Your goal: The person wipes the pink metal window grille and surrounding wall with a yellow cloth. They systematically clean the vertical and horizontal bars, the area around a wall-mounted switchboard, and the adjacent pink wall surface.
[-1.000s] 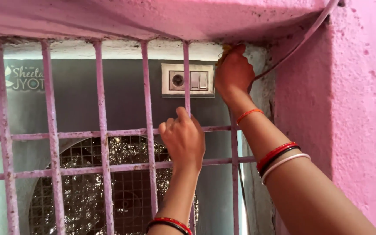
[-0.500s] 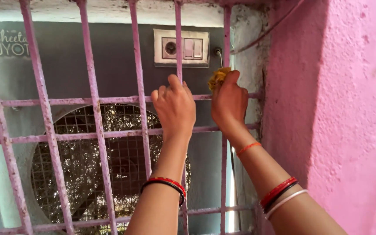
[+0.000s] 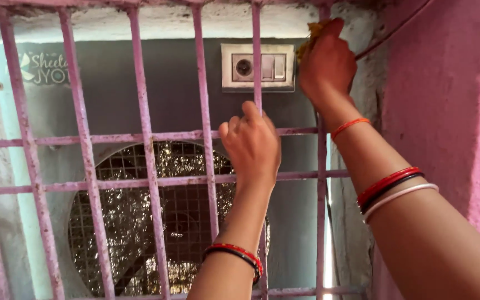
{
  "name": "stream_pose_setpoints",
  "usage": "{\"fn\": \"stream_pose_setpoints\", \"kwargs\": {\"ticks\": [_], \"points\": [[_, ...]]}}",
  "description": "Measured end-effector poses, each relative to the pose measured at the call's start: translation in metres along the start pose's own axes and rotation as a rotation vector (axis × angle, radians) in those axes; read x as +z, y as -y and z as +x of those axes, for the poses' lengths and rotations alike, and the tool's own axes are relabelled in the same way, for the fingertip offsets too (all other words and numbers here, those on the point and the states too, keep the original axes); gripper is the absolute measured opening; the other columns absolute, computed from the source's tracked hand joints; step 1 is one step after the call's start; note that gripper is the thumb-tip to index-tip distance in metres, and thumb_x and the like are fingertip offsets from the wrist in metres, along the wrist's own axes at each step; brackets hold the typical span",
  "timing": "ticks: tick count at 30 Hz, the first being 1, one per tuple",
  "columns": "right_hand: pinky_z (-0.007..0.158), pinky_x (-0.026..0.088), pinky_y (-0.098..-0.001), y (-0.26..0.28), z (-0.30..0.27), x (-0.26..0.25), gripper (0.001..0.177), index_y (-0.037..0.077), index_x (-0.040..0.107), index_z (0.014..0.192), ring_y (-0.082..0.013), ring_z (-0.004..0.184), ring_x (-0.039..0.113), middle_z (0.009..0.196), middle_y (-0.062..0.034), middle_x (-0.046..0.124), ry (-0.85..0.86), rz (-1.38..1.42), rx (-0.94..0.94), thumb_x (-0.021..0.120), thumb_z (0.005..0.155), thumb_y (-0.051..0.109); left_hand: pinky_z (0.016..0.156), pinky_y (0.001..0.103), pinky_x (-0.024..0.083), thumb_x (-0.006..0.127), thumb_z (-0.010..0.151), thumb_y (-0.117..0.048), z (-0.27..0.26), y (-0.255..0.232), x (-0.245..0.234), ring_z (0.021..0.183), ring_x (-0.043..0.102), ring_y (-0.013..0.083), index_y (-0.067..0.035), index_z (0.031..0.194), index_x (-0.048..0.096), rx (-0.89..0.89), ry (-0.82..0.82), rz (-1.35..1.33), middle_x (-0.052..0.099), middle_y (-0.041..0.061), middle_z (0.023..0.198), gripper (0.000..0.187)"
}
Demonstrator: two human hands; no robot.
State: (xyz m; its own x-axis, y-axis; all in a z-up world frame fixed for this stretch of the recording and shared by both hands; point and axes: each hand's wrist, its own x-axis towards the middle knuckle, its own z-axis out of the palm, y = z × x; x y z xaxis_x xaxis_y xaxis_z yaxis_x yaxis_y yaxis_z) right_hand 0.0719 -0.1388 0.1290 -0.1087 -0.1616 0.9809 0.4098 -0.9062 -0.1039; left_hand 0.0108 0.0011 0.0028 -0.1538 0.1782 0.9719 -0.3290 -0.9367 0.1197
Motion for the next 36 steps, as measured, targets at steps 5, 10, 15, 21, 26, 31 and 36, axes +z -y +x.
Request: {"fn": "stream_pose_setpoints", "kwargs": {"ticks": [5,10,15,21,26,31,36], "points": [[0.067,0.05,-0.0605,0.012,-0.028,-0.02,0.038,-0.002,0.039,0.128,-0.0497,0.081,0.068,0.089,-0.0255,0.072,0.111,0.089,0.133,0.054,0.107,0.026,0.081,0.045,0.044,0.063,0.097,-0.014,0.0,-0.002,-0.007,0.076,0.064,0.0308,-0.004,0.092,0.056,-0.016,0.046,-0.042,0.067,0.012,0.068,0.014],[0.067,0.047,-0.0629,0.016,-0.098,-0.05,0.035,-0.002,0.041,0.121,-0.0515,0.076,0.065,0.084,-0.0291,0.07,0.212,-0.021,0.164,0.056,0.105,0.025,0.099,0.046,0.041,0.067,0.098,-0.021,-0.009,-0.005,-0.028,0.097,0.061,0.0331,-0.001,0.104,0.057,0.005,0.163,-0.058,0.07,0.015,0.094,0.023],[0.077,0.048,-0.0601,-0.001,-0.122,-0.055,0.028,-0.002,0.043,0.114,-0.0505,0.081,0.065,0.086,-0.0274,0.071,0.244,0.085,0.038,0.058,0.1,0.017,0.118,0.048,0.028,0.069,0.091,-0.037,-0.017,0.009,-0.062,0.131,0.049,0.0324,-0.002,0.132,0.053,0.105,0.327,0.041,0.061,0.015,0.128,0.056],[0.079,0.053,-0.0518,-0.01,-0.102,-0.074,0.02,0.001,0.049,0.118,-0.0453,0.094,0.069,0.103,-0.0247,0.069,0.318,0.593,0.165,0.052,0.105,0.015,0.119,0.049,0.023,0.068,0.087,-0.043,-0.016,0.037,-0.113,0.146,0.032,0.0354,-0.005,0.146,0.046,0.381,0.621,0.219,0.037,0.018,0.157,0.074],[0.085,0.05,-0.0509,0.041,-0.121,-0.103,0.017,-0.001,0.051,0.121,-0.0431,0.102,0.065,0.108,-0.0231,0.068,-0.11,0.527,0.154,0.048,0.104,-0.002,0.117,0.05,0.025,0.064,0.089,-0.039,-0.008,0.074,-0.163,0.147,0.032,0.0342,-0.008,0.146,0.047,0.564,0.691,0.389,0.033,0.017,0.16,0.067],[0.086,0.043,-0.0508,0.117,-0.122,-0.101,0.028,-0.001,0.053,0.119,-0.0414,0.099,0.055,0.107,-0.0222,0.06,-0.172,0.403,-0.218,0.059,0.093,-0.007,0.119,0.051,0.026,0.061,0.094,-0.036,0.015,0.096,-0.187,0.147,0.033,0.0361,-0.007,0.146,0.047,0.532,0.678,0.468,0.034,0.019,0.159,0.06],[0.088,0.045,-0.0491,0.165,-0.131,-0.076,0.023,0.001,0.053,0.118,-0.0378,0.101,0.058,0.109,-0.02,0.06,0.052,0.442,-0.241,0.062,0.097,0.001,0.119,0.052,0.024,0.067,0.088,-0.036,0.029,0.102,-0.175,0.148,0.028,0.0358,-0.005,0.149,0.041,0.264,0.738,0.417,0.029,0.019,0.161,0.073]]}}
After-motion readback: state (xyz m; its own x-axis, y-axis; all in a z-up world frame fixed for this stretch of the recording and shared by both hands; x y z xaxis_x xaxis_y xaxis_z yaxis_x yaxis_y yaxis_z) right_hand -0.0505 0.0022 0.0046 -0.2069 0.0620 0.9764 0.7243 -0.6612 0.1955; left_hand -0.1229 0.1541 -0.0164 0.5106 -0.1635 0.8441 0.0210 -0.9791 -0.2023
